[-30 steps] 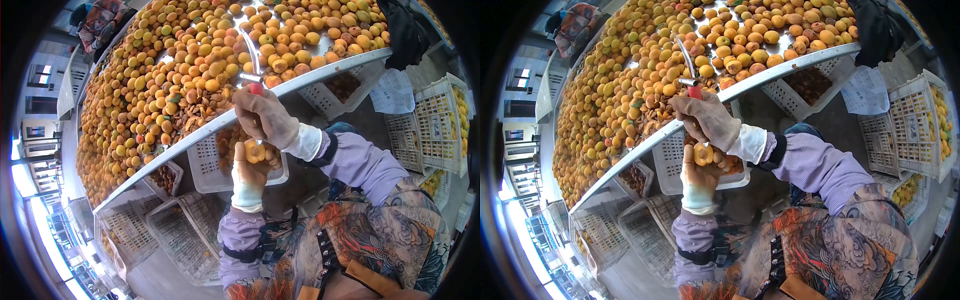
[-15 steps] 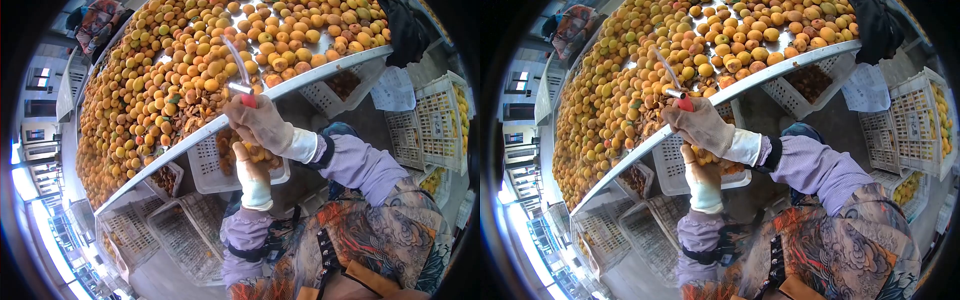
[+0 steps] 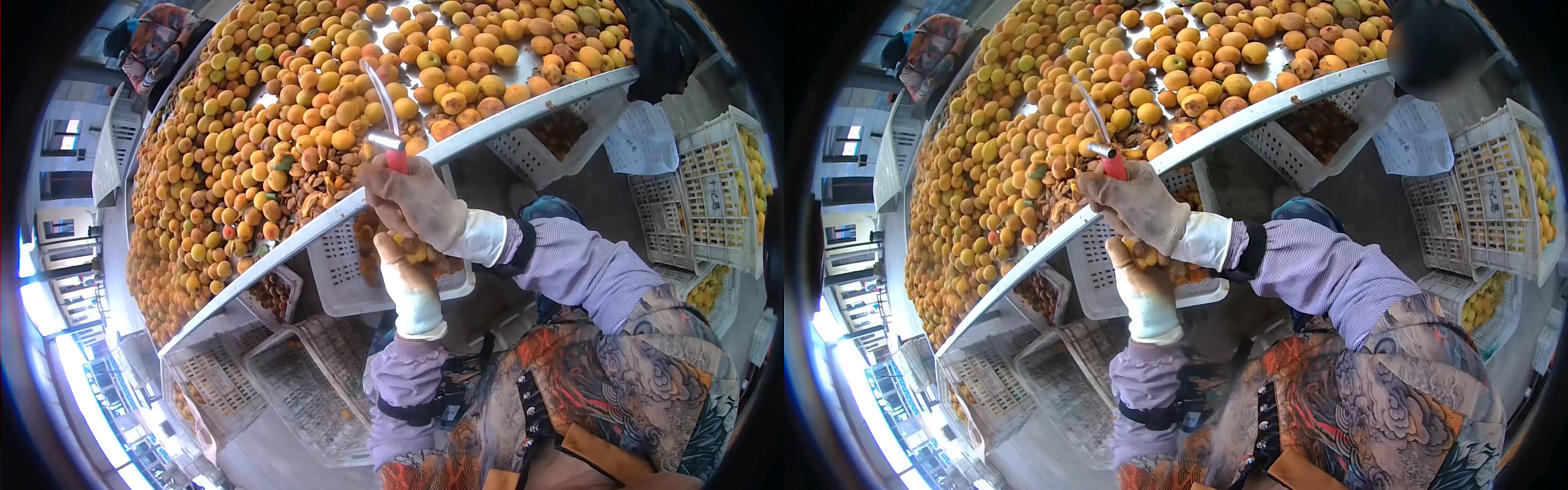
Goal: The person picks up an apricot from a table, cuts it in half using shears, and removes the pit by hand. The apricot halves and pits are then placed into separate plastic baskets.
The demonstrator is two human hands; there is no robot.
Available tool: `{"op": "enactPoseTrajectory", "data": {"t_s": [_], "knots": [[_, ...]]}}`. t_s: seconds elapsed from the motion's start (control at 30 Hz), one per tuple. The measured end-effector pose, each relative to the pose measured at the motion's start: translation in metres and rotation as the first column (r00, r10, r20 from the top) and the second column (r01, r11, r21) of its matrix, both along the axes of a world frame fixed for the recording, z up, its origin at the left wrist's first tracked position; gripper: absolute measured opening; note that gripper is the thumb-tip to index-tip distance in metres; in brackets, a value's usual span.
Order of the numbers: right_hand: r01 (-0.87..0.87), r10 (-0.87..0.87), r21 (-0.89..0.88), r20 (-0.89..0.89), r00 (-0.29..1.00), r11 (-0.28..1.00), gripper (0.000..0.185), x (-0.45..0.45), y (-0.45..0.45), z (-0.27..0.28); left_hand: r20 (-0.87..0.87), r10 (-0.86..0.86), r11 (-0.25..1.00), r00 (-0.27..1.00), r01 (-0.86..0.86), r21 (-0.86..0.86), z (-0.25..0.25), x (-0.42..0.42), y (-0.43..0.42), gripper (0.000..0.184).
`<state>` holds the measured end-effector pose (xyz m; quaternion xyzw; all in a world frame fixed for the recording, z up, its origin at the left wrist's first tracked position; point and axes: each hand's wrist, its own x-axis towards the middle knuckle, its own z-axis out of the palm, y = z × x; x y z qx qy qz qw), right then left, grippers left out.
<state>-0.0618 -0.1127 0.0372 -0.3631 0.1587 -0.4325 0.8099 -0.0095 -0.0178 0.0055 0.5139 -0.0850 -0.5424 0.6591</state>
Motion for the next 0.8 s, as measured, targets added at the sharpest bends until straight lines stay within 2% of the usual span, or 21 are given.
{"op": "enactPoseTrajectory", "data": {"t_s": [0.07,0.13,0.17,0.2,0.23,0.27,0.3,0.37,0.4,0.43,0.47,0.5,0.57,0.6,0.63,0.67,0.7,0.73,0.77,0.8], "knots": [[-0.008,0.010,0.030,-0.062,0.998,1.000,0.034,-0.002,-0.002,0.002,0.031,-0.059,0.995,0.998,0.062,-0.077,0.003,0.000,0.000,0.040],[-0.033,0.057,0.136,-0.176,0.983,0.990,0.036,-0.002,-0.004,0.001,0.081,-0.028,0.999,0.996,0.031,-0.041,0.011,-0.006,-0.001,0.041],[-0.032,0.057,0.138,-0.177,0.983,0.990,0.036,-0.001,-0.005,0.000,0.132,-0.001,1.000,0.991,0.002,-0.009,0.013,-0.009,-0.002,0.042],[-0.057,0.076,0.254,-0.065,0.995,0.966,0.033,-0.001,-0.007,-0.003,0.131,-0.002,1.000,0.991,0.003,-0.007,0.008,-0.009,-0.003,0.042],[-0.094,0.081,0.361,0.049,0.995,0.928,0.031,-0.001,-0.010,-0.004,0.218,0.006,1.000,0.976,-0.004,-0.011,-0.002,-0.008,-0.003,0.041],[-0.138,0.157,0.313,-0.037,0.987,0.940,0.040,-0.004,-0.011,-0.003,0.305,0.015,1.000,0.952,-0.010,-0.017,-0.004,-0.008,-0.004,0.041],[-0.138,0.156,0.314,-0.035,0.987,0.939,0.040,-0.005,-0.011,-0.001,0.306,0.014,1.000,0.952,-0.009,-0.016,-0.003,-0.007,-0.003,0.041],[-0.169,0.184,0.256,-0.038,0.982,0.952,0.040,-0.005,-0.010,0.002,-0.082,-0.015,1.000,0.997,0.016,0.005,0.003,-0.004,-0.004,0.039],[-0.163,0.179,0.257,-0.039,0.983,0.953,0.040,-0.006,-0.009,0.002,-0.083,-0.021,1.000,0.996,0.021,0.006,-0.002,0.002,-0.003,0.039],[-0.195,0.203,0.130,-0.058,0.977,0.972,0.039,-0.006,-0.008,0.001,-0.305,-0.216,0.976,0.928,0.196,-0.094,-0.011,0.014,0.001,0.040],[-0.227,0.227,0.003,-0.081,0.971,0.974,0.038,-0.005,-0.005,0.000,-0.487,-0.403,0.915,0.775,0.334,-0.226,-0.012,0.019,0.002,0.041],[-0.227,0.226,0.006,-0.082,0.971,0.974,0.038,0.000,-0.001,-0.003,-0.489,-0.402,0.916,0.774,0.334,-0.224,-0.014,0.016,0.004,0.041],[-0.120,0.143,-0.231,0.088,0.986,0.966,0.036,0.020,0.017,-0.011,-0.490,-0.323,0.930,0.809,0.368,-0.007,-0.011,0.000,0.009,0.044],[-0.005,0.034,-0.255,0.110,0.993,0.967,0.035,0.030,0.029,-0.012,-0.536,-0.013,0.939,0.844,0.194,0.283,-0.001,-0.008,0.004,0.044],[-0.003,0.034,-0.256,0.116,0.993,0.967,0.035,0.024,0.024,-0.018,-0.531,-0.014,0.939,0.847,0.193,0.284,-0.012,-0.001,0.006,0.044],[-0.052,0.061,-0.106,0.084,0.995,0.993,0.035,0.008,0.012,-0.003,-0.536,-0.196,0.971,0.821,0.238,0.009,-0.030,0.010,0.009,0.043],[-0.094,0.091,0.048,0.052,0.994,0.994,0.035,-0.003,0.002,0.005,-0.495,-0.373,0.925,0.784,0.271,-0.268,-0.046,0.017,0.011,0.043],[-0.075,0.079,0.058,-0.069,0.994,0.995,0.036,-0.005,-0.003,0.005,-0.576,-0.324,0.944,0.750,0.214,-0.252,-0.044,0.018,0.009,0.043],[-0.075,0.078,0.054,-0.067,0.995,0.996,0.036,-0.004,-0.006,0.005,-0.573,-0.327,0.943,0.752,0.216,-0.255,-0.041,0.016,0.006,0.043],[-0.017,0.020,0.083,-0.041,0.999,0.996,0.036,-0.003,-0.008,0.001,-0.532,-0.240,0.970,0.812,0.188,-0.152,-0.032,0.012,0.002,0.046]]}}
